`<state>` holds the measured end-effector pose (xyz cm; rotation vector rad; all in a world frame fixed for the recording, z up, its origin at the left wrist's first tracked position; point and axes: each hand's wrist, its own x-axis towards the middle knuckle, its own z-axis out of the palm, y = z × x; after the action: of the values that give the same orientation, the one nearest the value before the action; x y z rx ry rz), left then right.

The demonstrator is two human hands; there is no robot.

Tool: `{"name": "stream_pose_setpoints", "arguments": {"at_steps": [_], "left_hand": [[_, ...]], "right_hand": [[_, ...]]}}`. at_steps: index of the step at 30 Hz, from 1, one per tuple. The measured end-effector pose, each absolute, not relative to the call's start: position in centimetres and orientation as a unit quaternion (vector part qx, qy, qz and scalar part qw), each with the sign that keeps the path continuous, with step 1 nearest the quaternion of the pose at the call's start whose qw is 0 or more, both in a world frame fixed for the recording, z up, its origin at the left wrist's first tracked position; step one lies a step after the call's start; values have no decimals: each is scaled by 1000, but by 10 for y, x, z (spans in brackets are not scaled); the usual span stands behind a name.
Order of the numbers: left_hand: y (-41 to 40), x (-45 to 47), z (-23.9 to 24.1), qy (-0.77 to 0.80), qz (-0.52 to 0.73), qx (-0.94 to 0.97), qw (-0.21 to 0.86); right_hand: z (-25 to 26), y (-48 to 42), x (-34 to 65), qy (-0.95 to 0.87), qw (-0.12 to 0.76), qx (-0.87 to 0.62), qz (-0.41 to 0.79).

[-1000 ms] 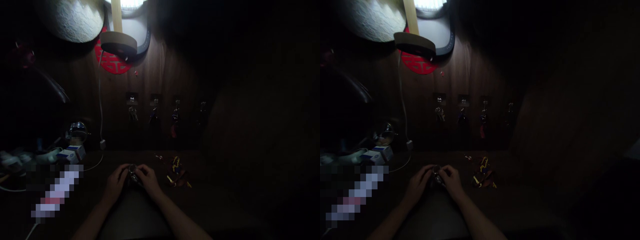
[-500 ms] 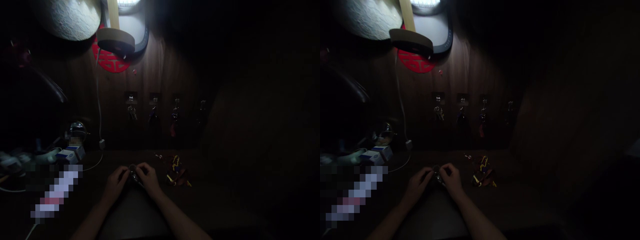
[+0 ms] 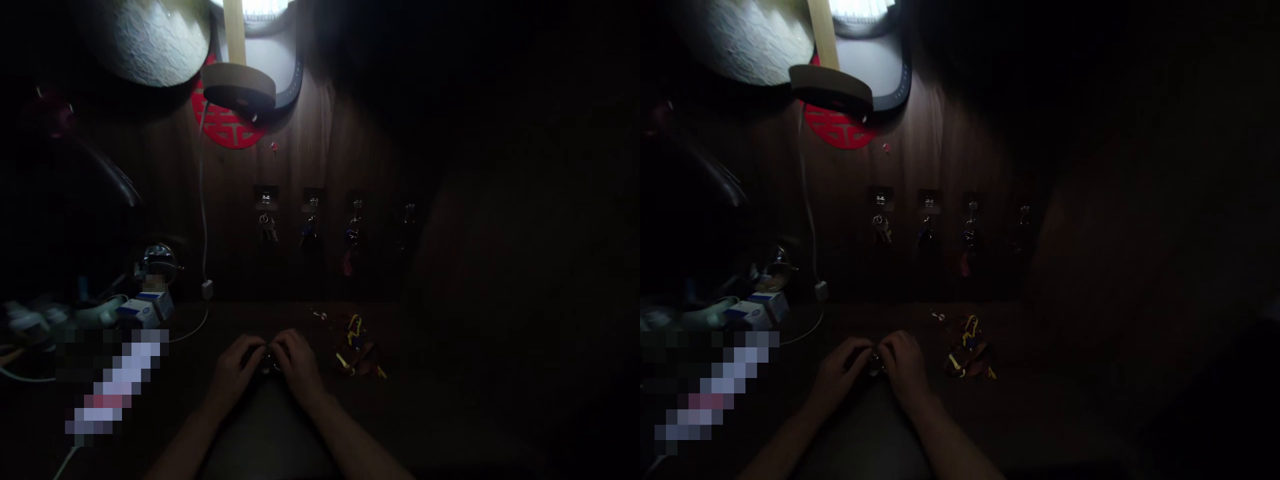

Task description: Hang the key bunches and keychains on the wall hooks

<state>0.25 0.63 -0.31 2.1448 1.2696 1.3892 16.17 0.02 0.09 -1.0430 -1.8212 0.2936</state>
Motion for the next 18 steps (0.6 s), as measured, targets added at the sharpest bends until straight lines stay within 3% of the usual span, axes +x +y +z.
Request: {"name": "stream_pose_setpoints", "arguments": {"at_steps": [18], "left_hand": [[6, 2, -4, 432, 487, 747, 134]], "right_hand": [[-1, 2, 161, -744, 512, -411, 127]]}}
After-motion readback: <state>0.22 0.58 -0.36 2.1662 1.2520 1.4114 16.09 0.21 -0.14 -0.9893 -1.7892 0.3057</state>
